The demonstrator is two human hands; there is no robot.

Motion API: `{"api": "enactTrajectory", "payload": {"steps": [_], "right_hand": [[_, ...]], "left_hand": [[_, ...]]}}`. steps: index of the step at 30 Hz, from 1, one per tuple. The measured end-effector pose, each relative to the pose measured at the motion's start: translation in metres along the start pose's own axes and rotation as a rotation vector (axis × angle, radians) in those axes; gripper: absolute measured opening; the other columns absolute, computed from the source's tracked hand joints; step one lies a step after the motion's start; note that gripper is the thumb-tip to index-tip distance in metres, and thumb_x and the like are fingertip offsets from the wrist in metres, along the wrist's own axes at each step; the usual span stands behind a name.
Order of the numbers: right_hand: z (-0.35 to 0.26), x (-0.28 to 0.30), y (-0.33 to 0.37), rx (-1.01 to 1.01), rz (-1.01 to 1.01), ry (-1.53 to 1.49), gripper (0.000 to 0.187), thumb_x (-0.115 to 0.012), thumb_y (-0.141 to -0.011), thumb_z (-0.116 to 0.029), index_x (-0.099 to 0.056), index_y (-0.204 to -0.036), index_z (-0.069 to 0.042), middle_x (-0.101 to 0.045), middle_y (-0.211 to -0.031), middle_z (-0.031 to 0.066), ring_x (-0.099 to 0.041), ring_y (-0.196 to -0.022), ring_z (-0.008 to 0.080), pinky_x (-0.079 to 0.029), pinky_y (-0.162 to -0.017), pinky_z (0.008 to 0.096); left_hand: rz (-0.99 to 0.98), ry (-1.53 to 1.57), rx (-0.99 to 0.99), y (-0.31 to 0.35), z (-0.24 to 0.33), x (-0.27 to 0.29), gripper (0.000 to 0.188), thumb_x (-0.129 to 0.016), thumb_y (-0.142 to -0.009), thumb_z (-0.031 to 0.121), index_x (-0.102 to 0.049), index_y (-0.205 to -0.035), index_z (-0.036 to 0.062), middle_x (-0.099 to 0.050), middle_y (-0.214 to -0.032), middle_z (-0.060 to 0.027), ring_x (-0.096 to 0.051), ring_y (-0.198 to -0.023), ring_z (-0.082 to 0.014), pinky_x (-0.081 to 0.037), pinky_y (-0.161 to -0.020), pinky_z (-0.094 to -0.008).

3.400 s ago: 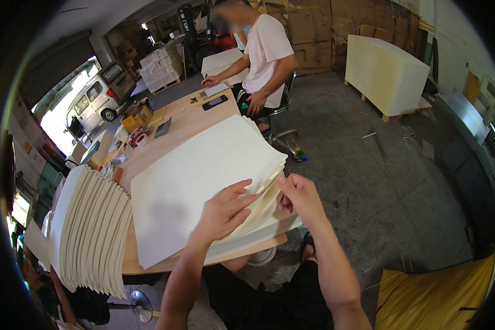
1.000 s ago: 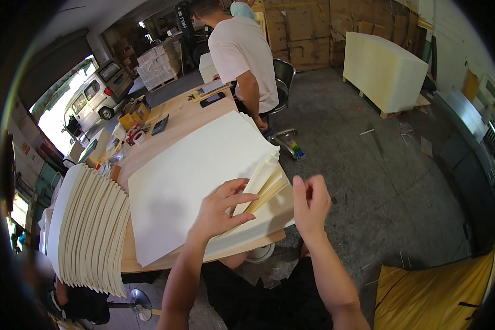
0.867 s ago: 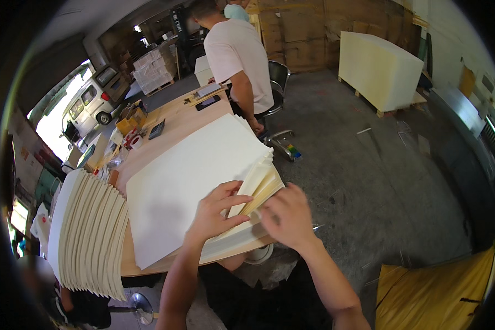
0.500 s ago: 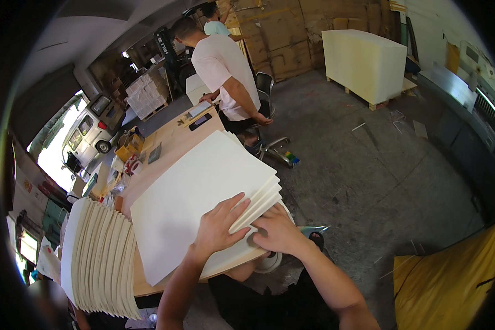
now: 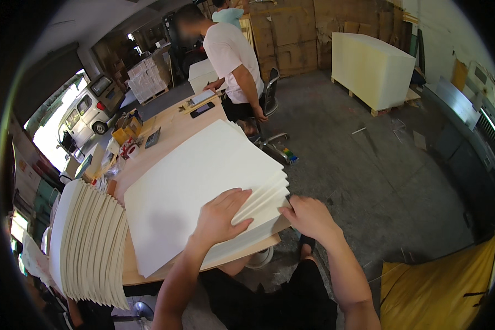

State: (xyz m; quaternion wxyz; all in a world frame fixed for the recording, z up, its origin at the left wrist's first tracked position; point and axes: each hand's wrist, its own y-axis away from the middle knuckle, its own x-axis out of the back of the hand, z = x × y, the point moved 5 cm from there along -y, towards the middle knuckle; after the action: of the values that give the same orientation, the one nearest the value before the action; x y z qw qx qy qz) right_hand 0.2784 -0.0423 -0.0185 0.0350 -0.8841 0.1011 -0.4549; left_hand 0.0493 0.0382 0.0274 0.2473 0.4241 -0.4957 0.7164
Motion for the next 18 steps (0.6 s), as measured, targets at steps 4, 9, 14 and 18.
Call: {"api": "enactTrajectory", "payload": {"steps": [4,9,14,18], "right_hand": [[-0.050,0.018,-0.015,0.013,0.116,-0.175,0.045,-0.066,-0.101,-0.039,-0.059,-0.078,-0.001,-0.066,-0.074,0.0207,-0.067,-0.066,0.0372,-0.053,-0.062,0.0469],[-0.035,-0.016,-0.025,-0.177,0.106,-1.010,0.039,-0.072,-0.100,-0.032,-0.052,-0.079,-0.005,-0.059,-0.068,0.0049,-0.060,-0.060,0.0128,-0.047,-0.054,0.0318],[-0.037,-0.020,-0.032,-0.229,0.055,-0.917,0.039,-0.069,-0.102,-0.032,-0.053,-0.073,-0.010,-0.055,-0.063,-0.0012,-0.056,-0.056,0.0078,-0.040,-0.050,0.0251],[-0.033,-0.022,-0.034,-0.259,-0.013,-1.238,0.037,-0.068,-0.102,-0.029,-0.056,-0.073,-0.010,-0.056,-0.062,-0.0009,-0.059,-0.055,0.0105,-0.041,-0.050,0.0257]], "left_hand": [[-0.035,0.132,0.172,0.005,-0.008,0.003,0.054,-0.074,-0.089,0.019,-0.063,-0.142,0.0116,-0.065,-0.143,-0.0112,-0.070,-0.115,-0.0298,-0.060,-0.092,-0.0400],[-0.007,0.110,0.014,-0.002,0.001,0.013,0.041,-0.071,-0.090,0.007,-0.076,-0.127,0.0233,-0.058,-0.152,-0.0140,-0.072,-0.112,-0.0332,-0.061,-0.092,-0.0412],[0.025,0.258,0.121,0.006,-0.011,0.005,0.034,-0.079,-0.085,0.014,-0.082,-0.116,0.0269,-0.057,-0.153,-0.0134,-0.071,-0.118,-0.0328,-0.061,-0.095,-0.0419],[0.033,0.288,0.112,0.001,-0.007,0.010,0.042,-0.090,-0.076,0.028,-0.082,-0.117,0.0277,-0.057,-0.153,-0.0125,-0.071,-0.119,-0.0327,-0.061,-0.098,-0.0436]]}}
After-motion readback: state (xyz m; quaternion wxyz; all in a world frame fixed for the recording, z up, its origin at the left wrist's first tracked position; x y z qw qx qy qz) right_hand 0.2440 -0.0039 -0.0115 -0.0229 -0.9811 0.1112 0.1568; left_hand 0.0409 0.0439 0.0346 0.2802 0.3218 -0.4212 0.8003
